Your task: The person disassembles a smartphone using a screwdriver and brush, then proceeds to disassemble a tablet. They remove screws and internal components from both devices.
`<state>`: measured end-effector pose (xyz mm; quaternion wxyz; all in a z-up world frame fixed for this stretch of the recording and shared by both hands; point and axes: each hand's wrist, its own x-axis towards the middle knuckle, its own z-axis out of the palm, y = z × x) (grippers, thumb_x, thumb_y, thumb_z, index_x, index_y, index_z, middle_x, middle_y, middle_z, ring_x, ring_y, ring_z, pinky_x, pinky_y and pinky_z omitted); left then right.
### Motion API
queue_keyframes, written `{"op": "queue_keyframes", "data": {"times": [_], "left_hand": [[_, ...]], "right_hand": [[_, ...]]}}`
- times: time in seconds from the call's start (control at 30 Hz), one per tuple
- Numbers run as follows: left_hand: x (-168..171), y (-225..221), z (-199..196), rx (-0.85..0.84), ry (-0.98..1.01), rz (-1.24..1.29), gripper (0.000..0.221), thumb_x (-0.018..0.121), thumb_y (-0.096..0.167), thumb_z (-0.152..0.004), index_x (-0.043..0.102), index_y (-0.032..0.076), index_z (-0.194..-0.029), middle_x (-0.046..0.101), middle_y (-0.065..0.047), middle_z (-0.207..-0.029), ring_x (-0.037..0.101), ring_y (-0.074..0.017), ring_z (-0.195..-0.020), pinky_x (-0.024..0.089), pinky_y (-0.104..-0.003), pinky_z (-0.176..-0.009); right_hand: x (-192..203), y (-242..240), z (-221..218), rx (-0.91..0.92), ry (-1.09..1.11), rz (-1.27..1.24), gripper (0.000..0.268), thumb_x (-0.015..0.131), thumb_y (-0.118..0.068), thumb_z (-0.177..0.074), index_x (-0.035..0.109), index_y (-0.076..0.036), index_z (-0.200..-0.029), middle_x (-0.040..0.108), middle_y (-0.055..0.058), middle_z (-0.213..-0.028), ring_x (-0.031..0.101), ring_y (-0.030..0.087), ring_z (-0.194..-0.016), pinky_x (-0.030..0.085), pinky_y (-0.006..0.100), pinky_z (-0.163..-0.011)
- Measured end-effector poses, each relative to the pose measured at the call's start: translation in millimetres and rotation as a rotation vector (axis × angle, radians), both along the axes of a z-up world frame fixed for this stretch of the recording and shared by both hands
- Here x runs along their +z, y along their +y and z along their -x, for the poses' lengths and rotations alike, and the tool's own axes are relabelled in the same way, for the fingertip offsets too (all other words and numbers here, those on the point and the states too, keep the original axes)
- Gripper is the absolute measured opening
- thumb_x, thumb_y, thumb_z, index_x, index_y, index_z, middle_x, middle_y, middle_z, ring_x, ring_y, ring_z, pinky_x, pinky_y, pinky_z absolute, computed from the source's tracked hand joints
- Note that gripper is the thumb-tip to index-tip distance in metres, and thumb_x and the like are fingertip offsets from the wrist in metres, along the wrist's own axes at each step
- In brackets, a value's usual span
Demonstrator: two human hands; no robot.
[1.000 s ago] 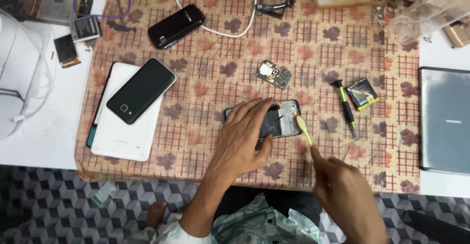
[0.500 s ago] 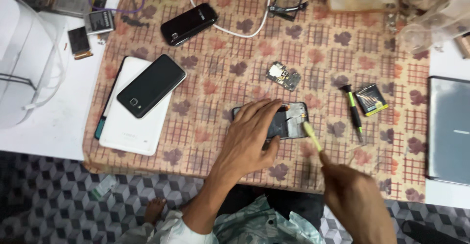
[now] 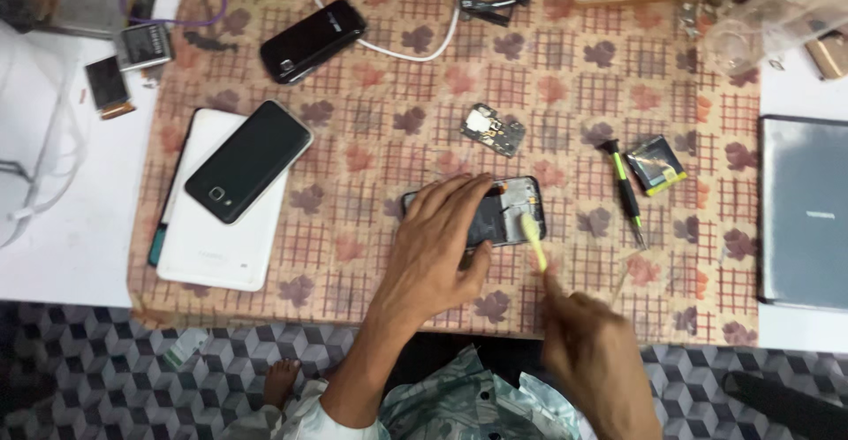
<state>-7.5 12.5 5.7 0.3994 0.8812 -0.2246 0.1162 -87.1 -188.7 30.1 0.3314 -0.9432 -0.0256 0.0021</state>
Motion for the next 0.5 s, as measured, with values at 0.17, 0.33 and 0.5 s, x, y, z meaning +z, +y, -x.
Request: {"op": "queue_keyframes", "data": {"times": [0.17, 0.33, 0.5], "left_hand": [[-1, -3, -1, -0.018, 0.010, 0.001, 0.071, 0.069, 0.013, -0.080, 0.047, -0.004, -0.146, 0.059, -0.021, -0.144, 0.050, -0.0369, -0.139, 0.034, -0.053, -0.121], [1, -3, -2, -0.013, 0.010, -0.008, 0.072, 0.070, 0.013, -0.080, 0.047, -0.004, -0.146, 0.059, -0.021, -0.143, 0.050, -0.0367, -0.138, 0.034, -0.053, -0.121], [1, -3, -3, -0.020, 0.007, -0.015, 0.073, 0.070, 0.013, -0.080, 0.046, -0.005, -0.146, 0.058, -0.022, -0.144, 0.050, -0.0367, -0.138, 0.034, -0.052, -0.120]], "right_hand": [[-6, 8, -8, 0.031, -0.034, -0.038, 0.039, 0.063, 0.003, -0.083, 0.067, 0.003, -0.122, 0.065, 0.022, -0.073, 0.066, 0.036, -0.060, 0.052, 0.045, -0.056], [-8, 16, -13, 0.081, 0.071, 0.046, 0.050, 0.063, 0.002, -0.078, 0.063, 0.005, -0.127, 0.064, 0.023, -0.075, 0.066, 0.037, -0.057, 0.053, 0.046, -0.055], [6, 1, 4, 0.123, 0.001, 0.190, 0.047, 0.065, -0.002, -0.077, 0.067, 0.002, -0.123, 0.066, 0.020, -0.070, 0.066, 0.037, -0.055, 0.056, 0.048, -0.055]]}}
